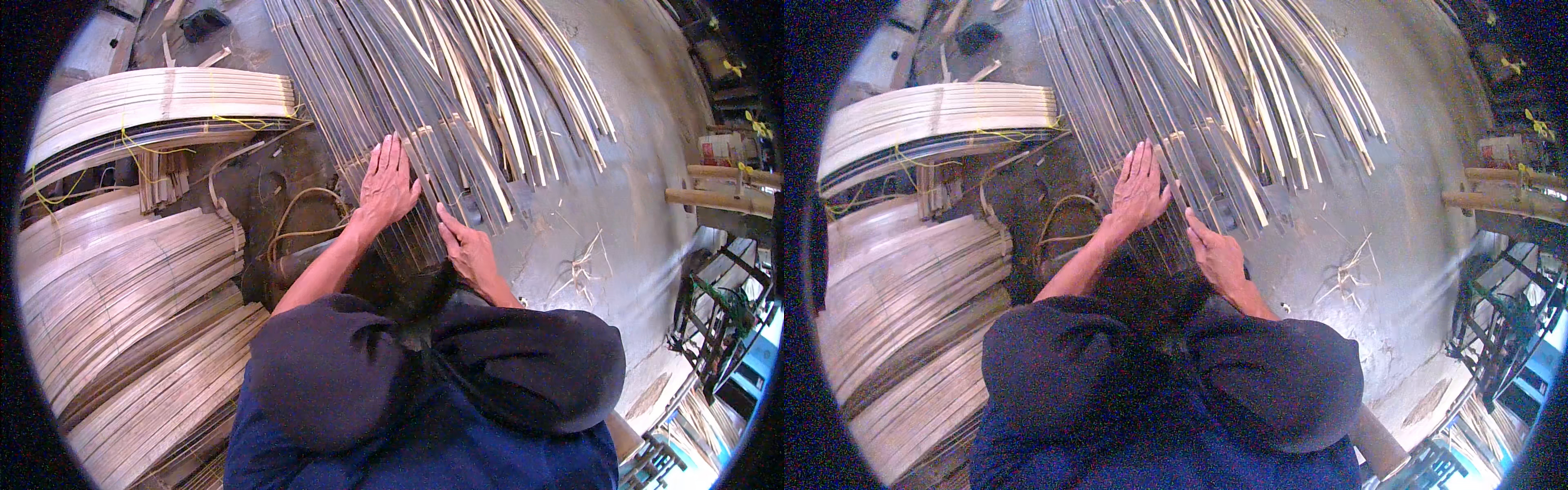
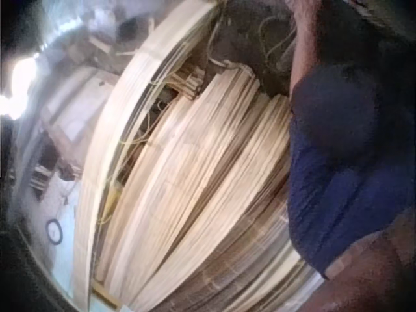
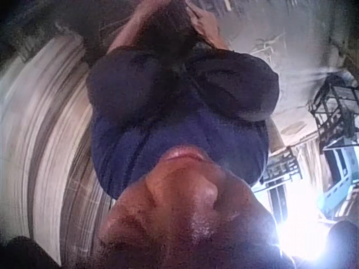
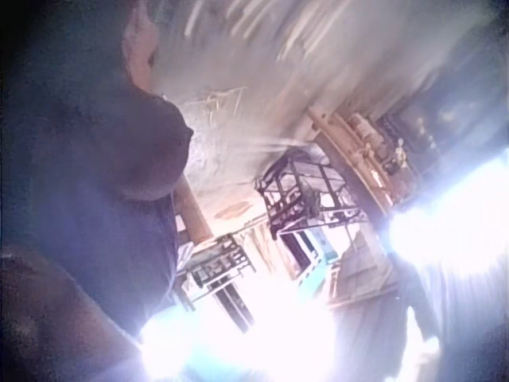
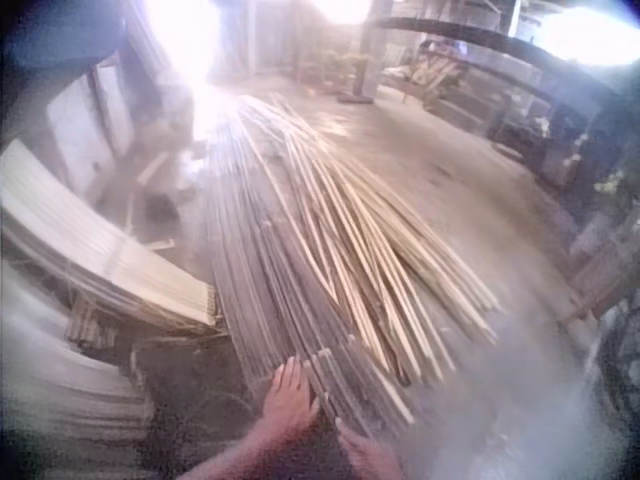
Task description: The person sits on the floor and weaves thin bamboo strips by hand, interlacing them into a mat-like structure. The person repeatedly picks up strips, aligns them, and presses them into place.
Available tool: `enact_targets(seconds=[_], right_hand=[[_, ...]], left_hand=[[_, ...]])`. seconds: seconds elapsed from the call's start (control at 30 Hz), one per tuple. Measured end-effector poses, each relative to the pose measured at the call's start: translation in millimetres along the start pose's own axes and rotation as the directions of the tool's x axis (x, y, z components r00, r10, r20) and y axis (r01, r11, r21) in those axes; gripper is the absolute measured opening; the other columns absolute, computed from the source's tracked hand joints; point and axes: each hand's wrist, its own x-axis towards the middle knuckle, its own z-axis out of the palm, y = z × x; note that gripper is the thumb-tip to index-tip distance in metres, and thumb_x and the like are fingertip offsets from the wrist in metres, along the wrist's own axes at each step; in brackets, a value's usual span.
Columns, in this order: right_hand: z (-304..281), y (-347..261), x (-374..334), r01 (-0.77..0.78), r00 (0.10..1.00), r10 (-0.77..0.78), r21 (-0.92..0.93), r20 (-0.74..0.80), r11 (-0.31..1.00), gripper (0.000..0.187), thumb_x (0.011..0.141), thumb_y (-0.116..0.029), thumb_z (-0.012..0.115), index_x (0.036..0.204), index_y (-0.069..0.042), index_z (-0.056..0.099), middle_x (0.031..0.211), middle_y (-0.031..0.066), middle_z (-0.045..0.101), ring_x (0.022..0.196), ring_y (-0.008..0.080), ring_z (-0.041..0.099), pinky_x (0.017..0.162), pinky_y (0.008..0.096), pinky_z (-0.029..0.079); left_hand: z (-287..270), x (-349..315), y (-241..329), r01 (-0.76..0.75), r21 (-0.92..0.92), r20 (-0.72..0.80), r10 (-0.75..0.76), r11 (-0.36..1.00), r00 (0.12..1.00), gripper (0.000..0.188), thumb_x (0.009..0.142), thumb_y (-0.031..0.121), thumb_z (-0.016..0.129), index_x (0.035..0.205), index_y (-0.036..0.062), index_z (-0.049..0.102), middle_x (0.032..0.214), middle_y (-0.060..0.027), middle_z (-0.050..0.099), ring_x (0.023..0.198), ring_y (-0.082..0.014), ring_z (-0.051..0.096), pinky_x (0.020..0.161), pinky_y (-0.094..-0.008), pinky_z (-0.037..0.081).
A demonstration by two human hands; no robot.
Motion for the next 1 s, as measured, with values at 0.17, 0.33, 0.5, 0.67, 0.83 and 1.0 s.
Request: enact_targets(seconds=[0.17,0.33,0.5,0.67,0.83,1.0], right_hand=[[-5.7,-0.8,2.1,-0.01,0.999,0.014,-0.126,0.03,0.992,0.04,0.099,-0.032,0.06,0.139,-0.031,0.058,0.079,0.0245,0.066,0.07,0.0464,0.064,0.064,0.0529,0.051],[-2.4,4.3,2.8,0.003,0.999,0.003,-0.154,0.038,0.988,0.039,0.099,-0.033,0.059,0.138,-0.033,0.059,0.076,0.0242,0.065,0.068,0.047,0.064,0.063,0.0547,0.05],[-9.0,12.6,-12.8,0.035,0.997,-0.025,-0.144,0.07,0.989,0.032,0.099,-0.034,0.059,0.13,-0.029,0.063,0.077,0.0232,0.067,0.07,0.0466,0.065,0.064,0.0543,0.052],[-26.4,32.9,-39.3,-0.261,0.921,0.233,0.049,0.313,0.964,0.027,0.1,-0.031,0.058,0.115,-0.011,0.067,0.08,0.0195,0.071,0.07,0.0364,0.07,0.066,0.0437,0.057],[9.4,48.5,-59.2,-0.54,0.841,0.359,0.685,0.405,0.489,0.029,0.102,-0.024,0.06,0.1,0.005,0.067,0.09,0.0117,0.072,0.077,0.017,0.07,0.07,0.0307,0.058],[25.2,45.7,-54.7,-0.544,0.815,0.418,0.777,0.401,0.316,0.022,0.101,-0.021,0.064,0.096,0.0,0.066,0.088,0.0089,0.071,0.072,0.0134,0.067,0.067,0.0277,0.057]], left_hand=[[6.7,0.2,-3.4,-0.013,0.052,-0.04,0.015,0.999,0.999,0.079,0.095,0.041,0.053,0.149,-0.0119,0.029,0.158,-0.0277,0.029,0.149,-0.0382,0.026,0.124,-0.0463,0.014],[8.8,2.1,2.7,0.032,-0.131,-0.086,-0.043,0.991,0.995,0.081,0.099,0.048,0.05,0.153,-0.007,0.024,0.158,-0.0285,0.029,0.149,-0.0391,0.026,0.123,-0.0483,0.016],[10.0,1.2,-1.3,0.018,0.025,-0.016,-0.018,1.0,1.0,0.075,0.101,0.051,0.045,0.155,0.0017,0.029,0.162,-0.0243,0.024,0.15,-0.0379,0.024,0.123,-0.0478,0.016],[10.5,3.2,2.9,0.014,0.026,-0.047,-0.013,1.0,0.999,0.071,0.102,0.045,0.046,0.155,0.0008,0.029,0.161,-0.0245,0.025,0.151,-0.0375,0.023,0.123,-0.0483,0.017],[8.9,1.6,2.8,-0.002,0.012,-0.057,0.003,1.0,0.998,0.072,0.102,0.044,0.047,0.156,0.0006,0.027,0.162,-0.0248,0.024,0.151,-0.0384,0.023,0.123,-0.0491,0.017],[10.3,0.5,0.0,0.009,-0.011,-0.068,-0.01,1.0,0.998,0.072,0.102,0.046,0.047,0.156,0.0013,0.027,0.162,-0.0259,0.023,0.15,-0.0392,0.023,0.122,-0.0504,0.017]])
